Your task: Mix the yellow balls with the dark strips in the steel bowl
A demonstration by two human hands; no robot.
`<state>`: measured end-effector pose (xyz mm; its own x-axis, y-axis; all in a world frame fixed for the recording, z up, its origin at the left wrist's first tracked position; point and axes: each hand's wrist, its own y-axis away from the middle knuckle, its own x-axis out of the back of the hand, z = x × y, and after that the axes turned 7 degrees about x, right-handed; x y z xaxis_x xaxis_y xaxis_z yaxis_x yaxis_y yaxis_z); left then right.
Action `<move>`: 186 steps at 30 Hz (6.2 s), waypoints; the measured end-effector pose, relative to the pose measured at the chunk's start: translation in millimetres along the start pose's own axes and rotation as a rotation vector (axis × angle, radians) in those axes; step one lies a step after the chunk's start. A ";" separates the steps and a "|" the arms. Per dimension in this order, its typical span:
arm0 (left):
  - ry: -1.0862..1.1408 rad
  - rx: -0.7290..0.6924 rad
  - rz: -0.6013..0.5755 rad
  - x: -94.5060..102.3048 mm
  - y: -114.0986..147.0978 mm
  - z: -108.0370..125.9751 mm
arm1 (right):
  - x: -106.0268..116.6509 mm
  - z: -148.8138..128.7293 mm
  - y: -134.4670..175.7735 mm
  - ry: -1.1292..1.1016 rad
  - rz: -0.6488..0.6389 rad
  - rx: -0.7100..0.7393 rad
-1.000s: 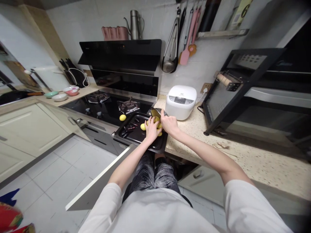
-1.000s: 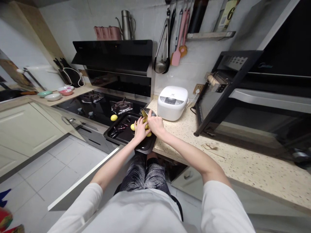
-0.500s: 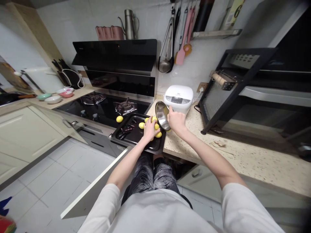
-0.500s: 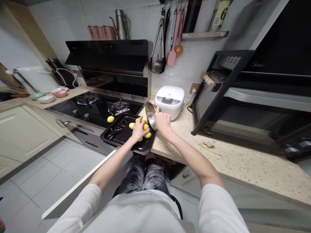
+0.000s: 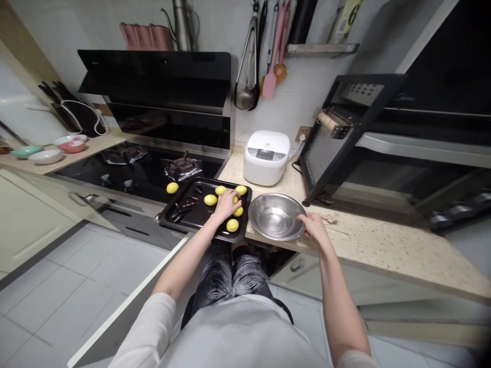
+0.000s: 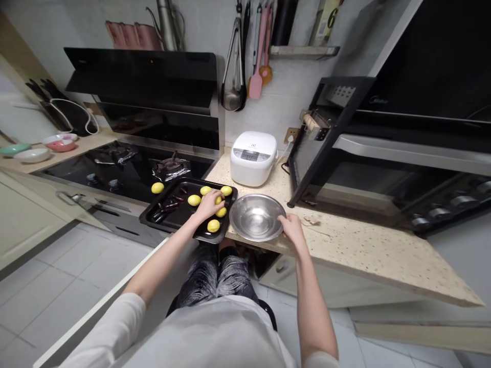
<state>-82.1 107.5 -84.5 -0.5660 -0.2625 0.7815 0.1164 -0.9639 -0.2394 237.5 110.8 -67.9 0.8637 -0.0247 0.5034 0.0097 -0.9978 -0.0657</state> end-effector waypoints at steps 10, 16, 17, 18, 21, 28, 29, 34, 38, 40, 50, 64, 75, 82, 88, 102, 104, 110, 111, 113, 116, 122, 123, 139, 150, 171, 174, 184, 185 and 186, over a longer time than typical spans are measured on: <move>-0.036 0.034 0.157 4.2 24.0 -17.5 | -16.7 19.4 19.3 -0.243 -0.035 -0.075; -0.083 0.170 0.156 5.2 51.9 -23.5 | -21.5 21.5 18.8 -0.238 -0.078 -0.053; -0.083 0.177 0.153 4.8 58.0 -23.8 | -20.4 22.1 20.1 -0.233 -0.084 -0.053; -0.080 0.180 0.149 4.3 64.1 -24.0 | -18.6 22.5 22.3 -0.215 -0.068 -0.049; -0.047 0.185 0.132 4.7 80.0 -23.9 | -11.0 20.2 35.4 -0.044 0.166 0.015; 0.173 0.056 0.323 24.5 87.4 12.2 | -20.6 -12.0 80.2 0.105 0.422 0.512; 0.220 0.011 0.330 25.4 88.4 22.7 | -26.5 -17.3 84.3 0.080 0.337 0.588; 0.455 -0.095 0.183 5.8 103.6 69.7 | -58.1 -33.9 94.2 0.014 -0.005 0.829; 0.527 -0.102 0.097 -15.2 115.6 83.3 | -68.6 -34.5 94.3 -0.056 -0.032 0.834; 0.513 -0.100 0.086 -17.8 118.7 84.0 | -67.2 -32.0 90.8 -0.068 -0.025 0.775; 0.151 -0.449 -0.025 -11.5 123.7 70.5 | -55.1 -21.2 54.4 0.214 -0.029 0.513; 0.057 -0.482 -0.079 -10.7 123.7 59.7 | -58.8 -23.9 34.5 0.283 -0.226 0.468; 0.002 -0.062 0.110 41.5 120.5 29.7 | -46.1 -15.9 63.1 0.351 -0.156 0.514; 0.047 0.049 -0.101 34.3 118.2 14.5 | -41.8 -12.5 75.7 0.425 -0.179 0.549; 0.151 0.082 -0.090 26.0 114.3 17.3 | -39.5 -15.0 80.4 0.467 -0.200 0.604; 0.071 -0.260 -0.215 4.9 61.2 68.9 | -41.8 -12.1 81.0 0.477 -0.156 0.650; -0.071 -0.257 -0.292 -2.8 53.9 72.3 | -42.4 -12.9 81.5 0.481 -0.155 0.648; -0.298 -0.229 -0.358 -6.0 49.0 84.6 | -43.4 -13.9 81.8 0.484 -0.138 0.656; -0.311 -0.224 -0.362 -5.9 49.2 85.8 | -43.5 -13.5 81.6 0.483 -0.139 0.658; -0.318 -0.220 -0.356 -5.5 50.1 86.4 | -43.5 -12.5 81.0 0.480 -0.140 0.661; -0.232 -0.258 -0.298 -1.7 53.8 81.3 | -43.6 -11.0 80.2 0.461 -0.138 0.665; 0.011 -0.136 0.001 14.9 65.3 51.2 | -43.4 -12.3 80.4 0.413 -0.148 0.669; 0.005 -0.098 0.009 16.4 66.5 45.4 | -43.4 -12.9 80.6 0.416 -0.150 0.668; 0.111 0.032 0.049 4.5 65.6 9.7 | -44.7 -13.8 82.5 0.460 -0.146 0.664; 0.219 -0.181 -0.077 8.1 62.6 70.4 | -46.0 -13.3 82.1 0.468 -0.156 0.659; -0.322 -0.177 -0.281 -20.0 46.3 88.9 | -46.5 -10.5 81.5 0.491 -0.129 0.666; -0.197 -0.232 -0.191 -11.7 48.2 84.0 | -46.9 -8.8 81.0 0.491 -0.134 0.676; -0.147 0.149 0.268 24.8 41.9 -17.5 | -46.5 -8.2 81.0 0.481 -0.112 0.688; -0.152 0.166 0.254 25.1 41.8 -26.1 | -46.3 -8.5 81.1 0.482 -0.115 0.687; -0.151 0.172 0.243 25.0 41.9 -32.6 | -46.2 -8.8 81.2 0.483 -0.119 0.686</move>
<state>-118.0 62.0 -93.8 -0.3792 -0.4765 0.7932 0.3762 -0.8626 -0.3383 194.0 30.3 -88.9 0.5290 -0.1016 0.8425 0.5252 -0.7406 -0.4191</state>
